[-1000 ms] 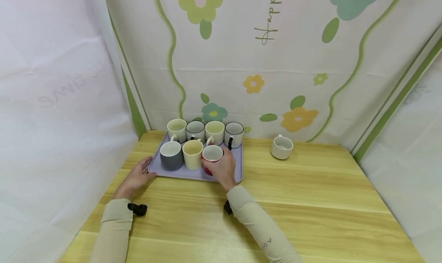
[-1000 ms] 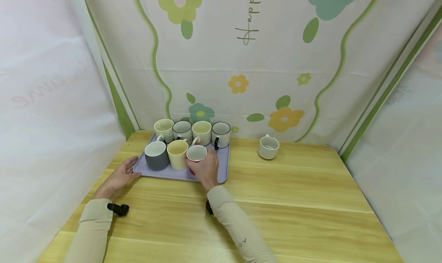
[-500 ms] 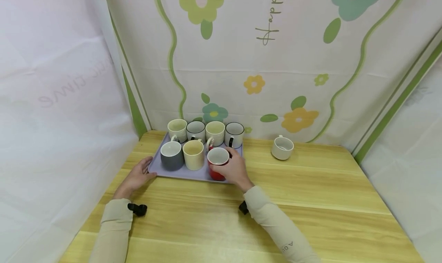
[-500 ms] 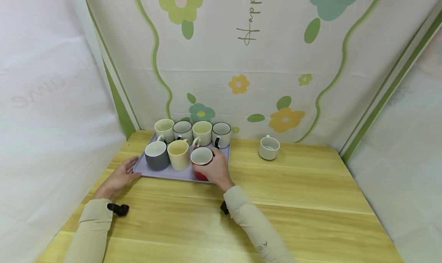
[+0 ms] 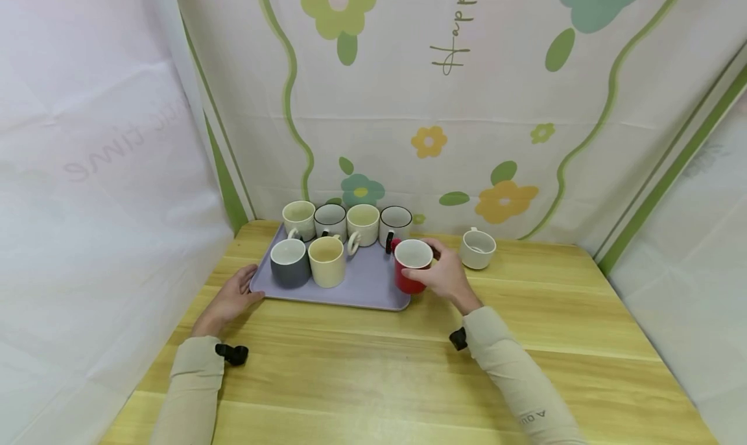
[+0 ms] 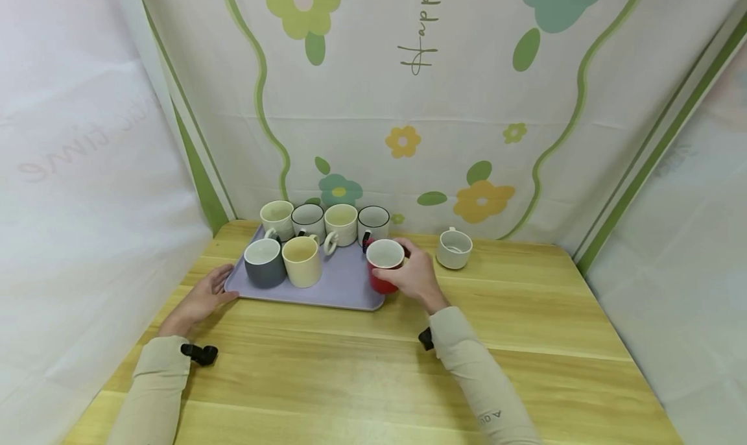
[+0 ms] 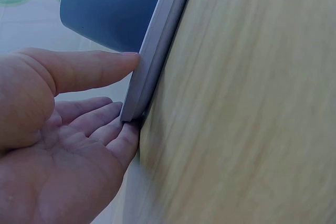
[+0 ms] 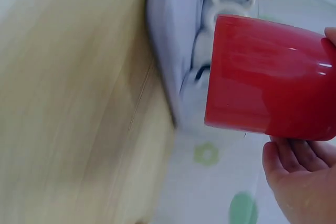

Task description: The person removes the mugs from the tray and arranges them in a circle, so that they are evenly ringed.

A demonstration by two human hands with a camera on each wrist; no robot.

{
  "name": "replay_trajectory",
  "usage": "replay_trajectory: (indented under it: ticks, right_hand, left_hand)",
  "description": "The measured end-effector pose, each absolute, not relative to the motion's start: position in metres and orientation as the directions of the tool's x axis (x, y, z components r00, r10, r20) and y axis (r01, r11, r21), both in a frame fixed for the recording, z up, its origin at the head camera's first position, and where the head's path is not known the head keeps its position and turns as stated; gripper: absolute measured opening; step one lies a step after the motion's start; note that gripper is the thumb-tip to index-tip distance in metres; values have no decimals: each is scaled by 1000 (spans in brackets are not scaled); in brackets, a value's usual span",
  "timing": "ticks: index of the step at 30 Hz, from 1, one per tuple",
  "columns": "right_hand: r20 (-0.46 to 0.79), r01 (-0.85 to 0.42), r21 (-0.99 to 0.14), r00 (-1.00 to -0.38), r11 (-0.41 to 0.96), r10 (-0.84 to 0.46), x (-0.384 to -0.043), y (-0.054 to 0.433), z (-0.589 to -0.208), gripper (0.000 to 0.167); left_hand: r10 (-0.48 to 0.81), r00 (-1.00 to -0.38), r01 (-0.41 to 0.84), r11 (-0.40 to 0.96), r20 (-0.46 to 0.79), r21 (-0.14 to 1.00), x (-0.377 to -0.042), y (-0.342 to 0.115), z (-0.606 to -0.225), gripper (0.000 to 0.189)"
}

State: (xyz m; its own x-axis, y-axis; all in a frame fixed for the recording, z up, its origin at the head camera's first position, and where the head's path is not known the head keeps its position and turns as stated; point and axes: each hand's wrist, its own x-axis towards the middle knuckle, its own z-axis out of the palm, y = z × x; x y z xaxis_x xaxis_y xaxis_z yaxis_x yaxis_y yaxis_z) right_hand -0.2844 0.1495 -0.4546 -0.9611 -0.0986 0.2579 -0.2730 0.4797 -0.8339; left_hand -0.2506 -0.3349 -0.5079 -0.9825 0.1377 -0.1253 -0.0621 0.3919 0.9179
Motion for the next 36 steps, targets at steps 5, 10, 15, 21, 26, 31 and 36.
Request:
replay_trajectory:
  ticks: [5, 10, 15, 21, 26, 31, 36]
  right_hand:
    - [233, -236, -825, -970, 513, -72, -291, 180, -459, 74]
    - [227, -211, -814, -973, 541, -38, -297, 202, -467, 73]
    - [230, -192, -799, -973, 569, -6, -303, 217, -478, 74]
    - [226, -174, -793, -974, 584, 16, -309, 229, -489, 78]
    - [202, -146, -790, -979, 595, 29, -311, 235, -491, 86]
    - [208, -158, -755, -978, 636, 4, -313, 239, -485, 80]
    - [269, -213, -675, -963, 707, -33, -317, 241, -473, 64]
  left_hand:
    - [130, -983, -69, 396, -130, 916, -252, -336, -509, 84]
    - [124, -983, -77, 395, -136, 915, -250, -336, -508, 85]
    - [119, -982, -87, 400, -146, 912, -248, -336, -510, 85]
    - [114, -982, -90, 404, -148, 910, -247, -334, -511, 84]
    - [116, -982, -89, 405, -148, 910, -247, -333, -511, 85]
    - [115, -983, -85, 405, -143, 910, -249, -333, -511, 85]
    - [117, -985, -73, 401, -130, 913, -251, -335, -512, 84]
